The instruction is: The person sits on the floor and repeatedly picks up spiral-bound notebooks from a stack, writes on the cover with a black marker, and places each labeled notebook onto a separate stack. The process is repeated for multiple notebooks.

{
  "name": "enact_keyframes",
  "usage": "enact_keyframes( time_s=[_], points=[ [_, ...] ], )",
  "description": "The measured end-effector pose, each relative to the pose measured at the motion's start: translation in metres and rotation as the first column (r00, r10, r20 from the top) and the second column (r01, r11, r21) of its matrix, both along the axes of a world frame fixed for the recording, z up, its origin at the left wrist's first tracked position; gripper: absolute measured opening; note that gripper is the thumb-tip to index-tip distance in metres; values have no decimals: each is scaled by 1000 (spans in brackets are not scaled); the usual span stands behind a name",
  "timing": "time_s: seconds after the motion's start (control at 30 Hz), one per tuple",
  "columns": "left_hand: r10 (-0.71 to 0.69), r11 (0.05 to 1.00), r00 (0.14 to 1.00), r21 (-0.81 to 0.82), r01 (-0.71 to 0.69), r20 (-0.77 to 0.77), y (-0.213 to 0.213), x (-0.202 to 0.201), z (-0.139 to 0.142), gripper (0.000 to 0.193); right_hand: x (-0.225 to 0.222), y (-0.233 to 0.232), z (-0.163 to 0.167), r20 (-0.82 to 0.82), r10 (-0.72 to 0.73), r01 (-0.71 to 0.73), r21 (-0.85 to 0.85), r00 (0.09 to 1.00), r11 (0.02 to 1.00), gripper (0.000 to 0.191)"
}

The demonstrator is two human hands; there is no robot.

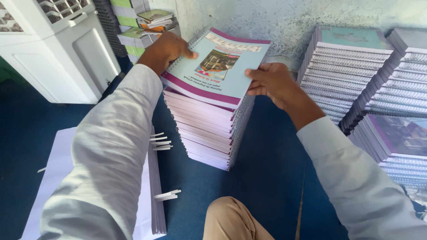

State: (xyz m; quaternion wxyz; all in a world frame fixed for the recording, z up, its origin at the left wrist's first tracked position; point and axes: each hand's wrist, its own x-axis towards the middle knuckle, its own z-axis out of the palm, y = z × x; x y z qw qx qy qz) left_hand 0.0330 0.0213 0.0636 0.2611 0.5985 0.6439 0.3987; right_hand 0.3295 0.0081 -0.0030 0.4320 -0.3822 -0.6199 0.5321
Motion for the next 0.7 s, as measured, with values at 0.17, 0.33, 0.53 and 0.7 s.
enact_keyframes(
  time_s=[0.17, 0.33, 0.53, 0.7],
  points=[
    [11, 999, 999, 30, -12, 38, 7, -9, -18, 61, -7, 13, -10, 38, -5, 4, 31, 999, 1000, 32],
    [18, 1000, 1000, 0, -18, -3, 18, -13, -25, 59, -6, 15, -11, 85, -53, 44, 103, 995, 994, 31],
    [36, 998, 999, -49, -35, 34, 21, -20, -33, 52, -7, 9, -7, 157, -177, 161, 106, 972, 981, 30],
    [44, 995, 995, -94, -36, 85, 22, -23, -34, 58, -7, 2, -16, 154, -207, 179, 179, 966, 967, 55]
  ],
)
